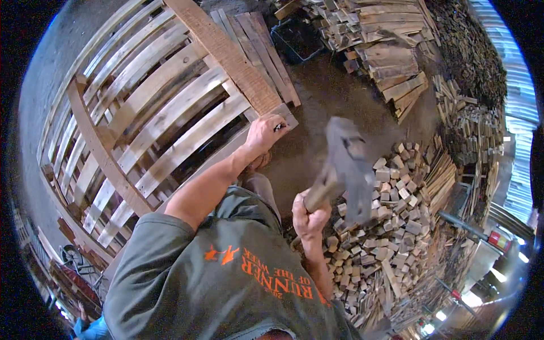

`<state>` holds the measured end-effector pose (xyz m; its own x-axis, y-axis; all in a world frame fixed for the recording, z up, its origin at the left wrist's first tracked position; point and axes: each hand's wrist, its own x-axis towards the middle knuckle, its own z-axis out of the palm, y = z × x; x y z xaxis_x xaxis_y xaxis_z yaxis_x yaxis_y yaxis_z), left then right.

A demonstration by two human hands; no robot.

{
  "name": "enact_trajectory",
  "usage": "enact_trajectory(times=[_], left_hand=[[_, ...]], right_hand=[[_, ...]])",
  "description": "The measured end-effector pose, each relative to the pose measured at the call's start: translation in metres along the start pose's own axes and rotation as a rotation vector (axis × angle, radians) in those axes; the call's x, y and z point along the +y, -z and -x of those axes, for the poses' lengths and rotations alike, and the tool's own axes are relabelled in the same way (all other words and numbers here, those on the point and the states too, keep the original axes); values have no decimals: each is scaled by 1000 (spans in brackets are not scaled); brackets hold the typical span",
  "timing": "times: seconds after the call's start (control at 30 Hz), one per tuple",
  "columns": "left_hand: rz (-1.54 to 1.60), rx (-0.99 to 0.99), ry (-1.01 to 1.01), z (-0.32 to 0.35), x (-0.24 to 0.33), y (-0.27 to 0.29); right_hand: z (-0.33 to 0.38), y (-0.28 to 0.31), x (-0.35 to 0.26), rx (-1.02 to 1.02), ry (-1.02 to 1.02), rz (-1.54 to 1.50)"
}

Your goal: Assembling and repairing wooden pallets using a hammer and nails.

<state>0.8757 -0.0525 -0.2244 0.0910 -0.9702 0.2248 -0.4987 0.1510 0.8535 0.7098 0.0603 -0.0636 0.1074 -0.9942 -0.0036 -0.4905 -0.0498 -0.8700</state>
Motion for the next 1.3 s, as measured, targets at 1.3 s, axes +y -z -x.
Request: enact_trajectory(times=[1.3], left_hand=[[0, 1089, 464, 135, 36, 57]], right_hand=[[-62, 46, 135, -461, -485, 49]])
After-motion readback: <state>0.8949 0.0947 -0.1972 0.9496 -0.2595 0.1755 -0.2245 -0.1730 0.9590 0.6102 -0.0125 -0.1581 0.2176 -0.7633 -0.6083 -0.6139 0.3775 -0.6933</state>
